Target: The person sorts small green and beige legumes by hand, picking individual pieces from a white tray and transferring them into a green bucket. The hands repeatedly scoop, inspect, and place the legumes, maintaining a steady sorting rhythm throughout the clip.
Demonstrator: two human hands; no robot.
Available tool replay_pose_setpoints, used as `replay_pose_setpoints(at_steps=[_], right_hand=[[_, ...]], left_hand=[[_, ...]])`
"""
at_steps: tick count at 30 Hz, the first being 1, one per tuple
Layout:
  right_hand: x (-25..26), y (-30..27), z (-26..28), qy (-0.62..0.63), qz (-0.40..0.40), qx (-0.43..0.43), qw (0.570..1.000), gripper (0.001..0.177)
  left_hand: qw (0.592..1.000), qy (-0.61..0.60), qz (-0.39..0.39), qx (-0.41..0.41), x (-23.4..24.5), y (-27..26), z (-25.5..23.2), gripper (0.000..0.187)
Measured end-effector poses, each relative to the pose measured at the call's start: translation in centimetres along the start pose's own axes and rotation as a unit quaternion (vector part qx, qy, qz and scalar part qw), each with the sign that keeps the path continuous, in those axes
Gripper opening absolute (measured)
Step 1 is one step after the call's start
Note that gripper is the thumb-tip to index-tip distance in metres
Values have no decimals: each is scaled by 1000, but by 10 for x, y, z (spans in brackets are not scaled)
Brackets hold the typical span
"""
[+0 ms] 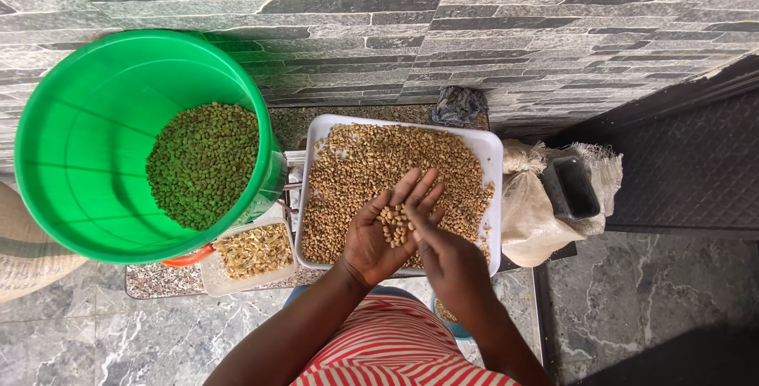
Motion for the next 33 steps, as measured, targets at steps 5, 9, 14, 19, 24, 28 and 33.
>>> replay_pose_setpoints(at_steps=[5, 9, 14, 19, 24, 28, 33], right_hand=[[9, -4, -8, 145, 8, 165, 975, 40], [-3, -7, -15, 89, 160, -69, 981, 43], [12, -2, -14, 111, 95, -89, 985, 41], [-9, -16, -18, 226, 31, 149, 962, 40], [-38, -36, -17, 134, 136, 100, 976, 37], [-47, -27, -22, 259, 68, 130, 954, 39], [-56, -15, -29, 461, 72, -54, 883, 34]], left_hand=[[1000, -5, 3, 5, -4, -7, 0, 63], [1000, 8, 7, -7, -5, -12, 3, 61], [998, 12, -53, 18, -3, -27, 3, 59], [999, -48, -4, -12, 6, -29, 10, 61], [998, -63, -12, -18, 6, -33, 3, 60], [995, -100, 17, -6, 15, -39, -3, 55], [980, -27, -194, 47, 90, -61, -12, 32]])
Point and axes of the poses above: each hand's wrist, its own y-axis towards the middle knuckle, its own x-axis out of the back of the hand, z = x × y, the point moved 1 cm from there along y, towards the middle knuckle, and after that the axes turned 3 degrees about -x, right-handed, at the moved point
